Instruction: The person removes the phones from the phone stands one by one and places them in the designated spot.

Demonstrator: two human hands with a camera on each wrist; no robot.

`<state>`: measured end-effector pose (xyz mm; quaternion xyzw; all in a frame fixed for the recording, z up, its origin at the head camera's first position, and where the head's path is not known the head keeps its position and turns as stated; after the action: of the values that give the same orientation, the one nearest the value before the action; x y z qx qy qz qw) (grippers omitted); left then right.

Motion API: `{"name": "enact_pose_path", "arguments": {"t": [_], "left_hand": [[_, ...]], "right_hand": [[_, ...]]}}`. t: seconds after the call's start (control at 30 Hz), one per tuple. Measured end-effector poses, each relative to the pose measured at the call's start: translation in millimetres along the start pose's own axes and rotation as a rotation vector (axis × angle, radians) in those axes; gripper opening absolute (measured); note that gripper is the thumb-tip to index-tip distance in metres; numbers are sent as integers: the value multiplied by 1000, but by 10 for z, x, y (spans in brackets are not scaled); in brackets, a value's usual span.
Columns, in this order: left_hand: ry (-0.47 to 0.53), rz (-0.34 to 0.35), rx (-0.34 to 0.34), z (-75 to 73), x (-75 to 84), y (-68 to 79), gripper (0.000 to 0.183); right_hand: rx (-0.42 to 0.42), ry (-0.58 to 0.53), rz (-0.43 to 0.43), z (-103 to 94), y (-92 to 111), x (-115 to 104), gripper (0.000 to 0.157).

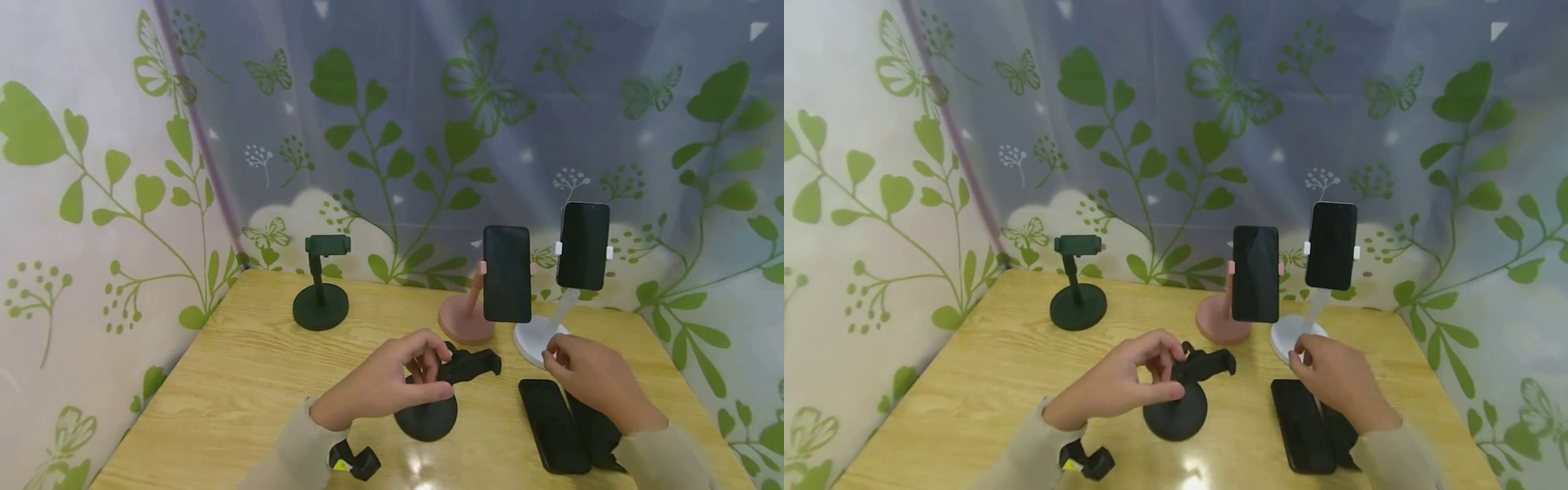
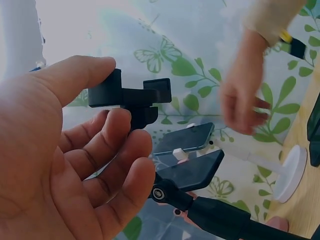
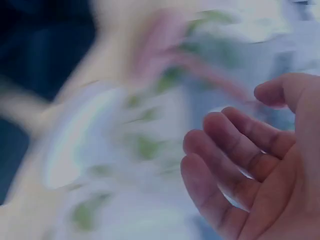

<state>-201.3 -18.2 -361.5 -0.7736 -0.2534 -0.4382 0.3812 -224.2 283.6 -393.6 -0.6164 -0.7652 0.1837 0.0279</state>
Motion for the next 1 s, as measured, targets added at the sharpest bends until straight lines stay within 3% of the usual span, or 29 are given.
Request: {"name": "enact_pose_path", "arguments": {"t": [0.2,0.37,0.5,0.63,0.73,1.0], "left_hand": [[-36,-1,-9,13,-30,21,19],[-35,17,-6,21,-30,20,17],[-41,41,3,8,-7,7,17],[-41,40,-1,19,-18,-8,17],[-39,35,-7,38,-43,0,16],[-59,48,4,29,-37,-1,15]], "right_hand": [[275,-93,-123,-549,69,-790,9],[472,-178,-286,-852,133,-1193,30],[562,-320,-305,-957,142,-1291,39],[663,-542,-369,-1007,224,-1335,28],[718,-641,-436,-991,288,-1361,25],[711,-563,-416,-891,297,-1389,30]]}}
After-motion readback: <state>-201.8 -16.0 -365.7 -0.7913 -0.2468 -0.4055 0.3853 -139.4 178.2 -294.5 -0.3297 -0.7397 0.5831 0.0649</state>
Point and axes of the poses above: each hand's wrist, its own y-axis away from the middle knuckle, its own z-axis out of the palm, x = y × z, the point moved 7 cm from there along -y, towards the middle knuckle, and after that the axes turned 10 degrees about x, right-handed, at the moved point
